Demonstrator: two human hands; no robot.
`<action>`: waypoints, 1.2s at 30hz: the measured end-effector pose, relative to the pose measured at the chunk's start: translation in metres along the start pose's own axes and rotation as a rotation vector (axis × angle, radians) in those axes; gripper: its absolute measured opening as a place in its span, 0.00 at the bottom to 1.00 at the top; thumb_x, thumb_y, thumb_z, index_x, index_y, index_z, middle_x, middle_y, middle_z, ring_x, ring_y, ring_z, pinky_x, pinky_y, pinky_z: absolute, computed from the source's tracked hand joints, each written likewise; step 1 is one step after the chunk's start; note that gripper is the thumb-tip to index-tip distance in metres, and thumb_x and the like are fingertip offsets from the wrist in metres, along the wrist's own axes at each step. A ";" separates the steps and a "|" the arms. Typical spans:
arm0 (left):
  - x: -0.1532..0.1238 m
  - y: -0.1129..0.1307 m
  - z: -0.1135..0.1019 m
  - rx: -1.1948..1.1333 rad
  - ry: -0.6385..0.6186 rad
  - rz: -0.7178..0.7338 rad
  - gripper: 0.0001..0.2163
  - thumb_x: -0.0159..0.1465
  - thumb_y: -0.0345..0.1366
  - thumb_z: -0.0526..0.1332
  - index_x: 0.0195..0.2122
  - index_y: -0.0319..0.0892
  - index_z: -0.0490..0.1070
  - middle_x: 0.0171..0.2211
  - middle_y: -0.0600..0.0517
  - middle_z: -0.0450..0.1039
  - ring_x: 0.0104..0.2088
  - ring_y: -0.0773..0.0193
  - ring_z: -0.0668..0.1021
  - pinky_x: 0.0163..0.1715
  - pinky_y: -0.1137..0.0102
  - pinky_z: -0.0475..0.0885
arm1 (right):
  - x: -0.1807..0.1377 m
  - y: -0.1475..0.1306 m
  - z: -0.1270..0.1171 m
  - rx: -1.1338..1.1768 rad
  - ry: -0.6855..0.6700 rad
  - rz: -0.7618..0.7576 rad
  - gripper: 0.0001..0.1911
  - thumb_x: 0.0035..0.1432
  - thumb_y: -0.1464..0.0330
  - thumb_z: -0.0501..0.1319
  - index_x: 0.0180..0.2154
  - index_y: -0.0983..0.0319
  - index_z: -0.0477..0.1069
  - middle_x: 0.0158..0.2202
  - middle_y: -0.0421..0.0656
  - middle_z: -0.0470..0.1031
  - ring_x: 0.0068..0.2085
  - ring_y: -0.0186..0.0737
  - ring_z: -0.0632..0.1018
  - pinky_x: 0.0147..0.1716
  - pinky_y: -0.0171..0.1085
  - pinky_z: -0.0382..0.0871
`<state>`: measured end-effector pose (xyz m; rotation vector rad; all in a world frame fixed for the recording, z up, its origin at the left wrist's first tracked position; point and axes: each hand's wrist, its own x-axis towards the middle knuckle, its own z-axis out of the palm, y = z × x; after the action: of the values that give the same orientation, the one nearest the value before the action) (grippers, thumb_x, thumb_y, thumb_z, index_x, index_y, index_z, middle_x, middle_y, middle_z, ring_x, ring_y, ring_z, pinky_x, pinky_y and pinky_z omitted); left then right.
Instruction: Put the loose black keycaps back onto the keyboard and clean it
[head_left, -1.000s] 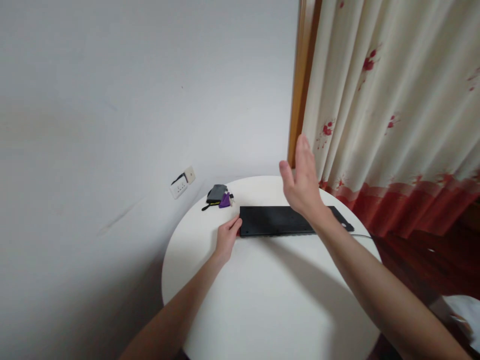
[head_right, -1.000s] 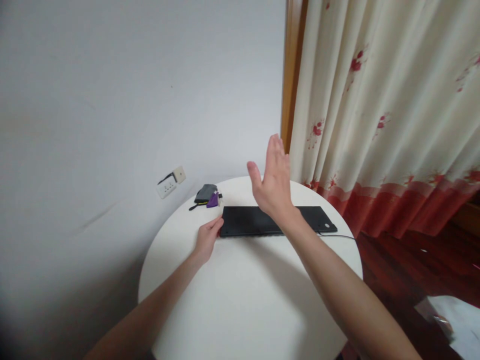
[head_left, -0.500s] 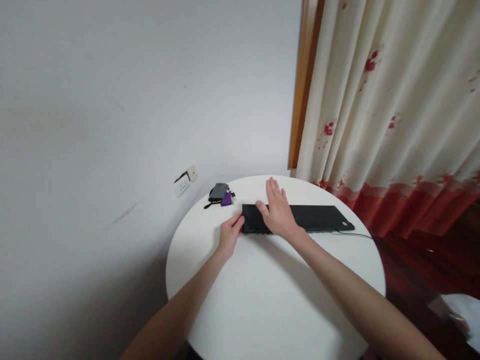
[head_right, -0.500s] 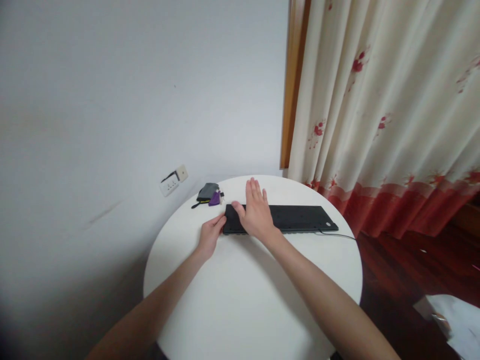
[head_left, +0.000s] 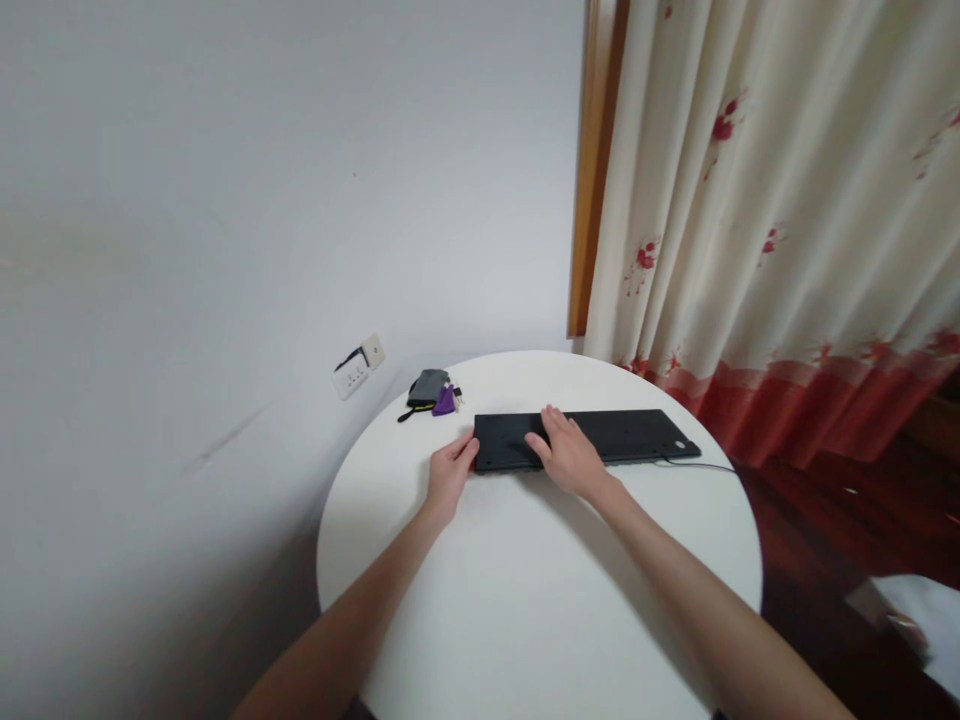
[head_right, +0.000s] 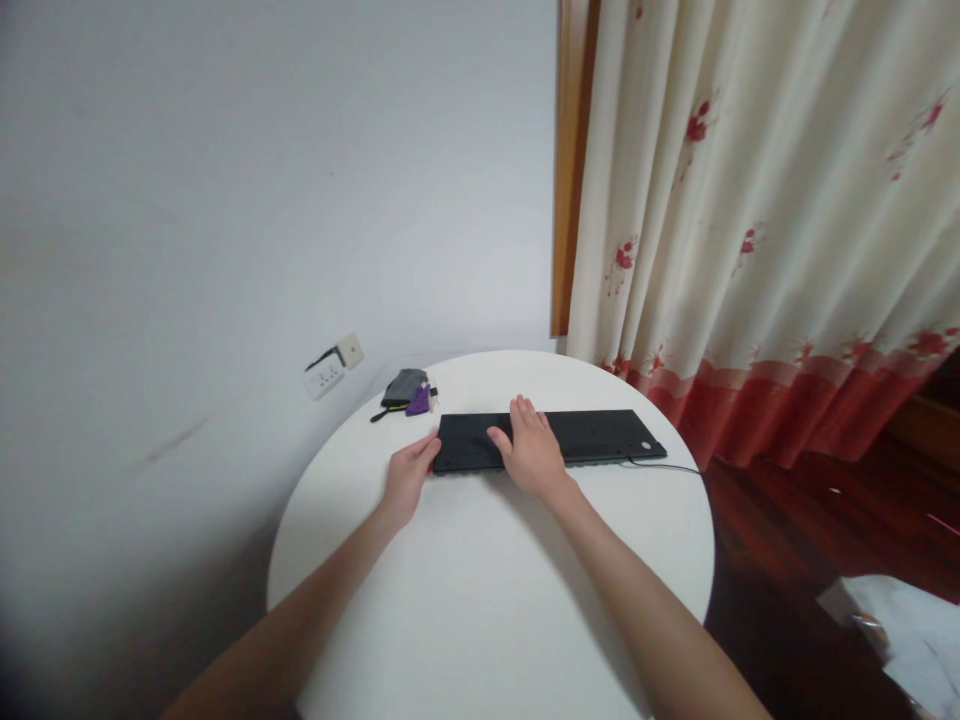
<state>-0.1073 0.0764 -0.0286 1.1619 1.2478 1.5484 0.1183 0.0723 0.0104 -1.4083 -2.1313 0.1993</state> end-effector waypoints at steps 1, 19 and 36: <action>0.000 0.000 0.000 0.006 0.003 0.010 0.23 0.57 0.44 0.69 0.51 0.39 0.77 0.51 0.45 0.77 0.51 0.52 0.79 0.55 0.56 0.70 | 0.002 0.003 -0.006 0.019 0.073 0.008 0.40 0.68 0.48 0.42 0.67 0.71 0.54 0.69 0.59 0.53 0.70 0.53 0.54 0.66 0.54 0.49; 0.001 0.004 0.000 0.011 0.059 -0.073 0.21 0.55 0.41 0.70 0.49 0.39 0.78 0.45 0.47 0.81 0.45 0.52 0.81 0.50 0.58 0.74 | -0.004 0.080 -0.029 -0.050 -0.157 0.106 0.43 0.65 0.44 0.43 0.67 0.71 0.54 0.68 0.62 0.53 0.69 0.58 0.55 0.64 0.61 0.49; 0.004 0.002 -0.001 0.018 0.081 -0.089 0.24 0.54 0.42 0.70 0.51 0.37 0.77 0.46 0.46 0.80 0.43 0.54 0.81 0.49 0.58 0.74 | -0.007 0.155 -0.080 -0.163 0.584 0.542 0.40 0.67 0.53 0.44 0.71 0.70 0.38 0.72 0.60 0.38 0.72 0.57 0.41 0.64 0.64 0.41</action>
<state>-0.1095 0.0791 -0.0258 1.0506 1.3512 1.5337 0.2865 0.1184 0.0085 -1.8430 -1.2939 -0.1731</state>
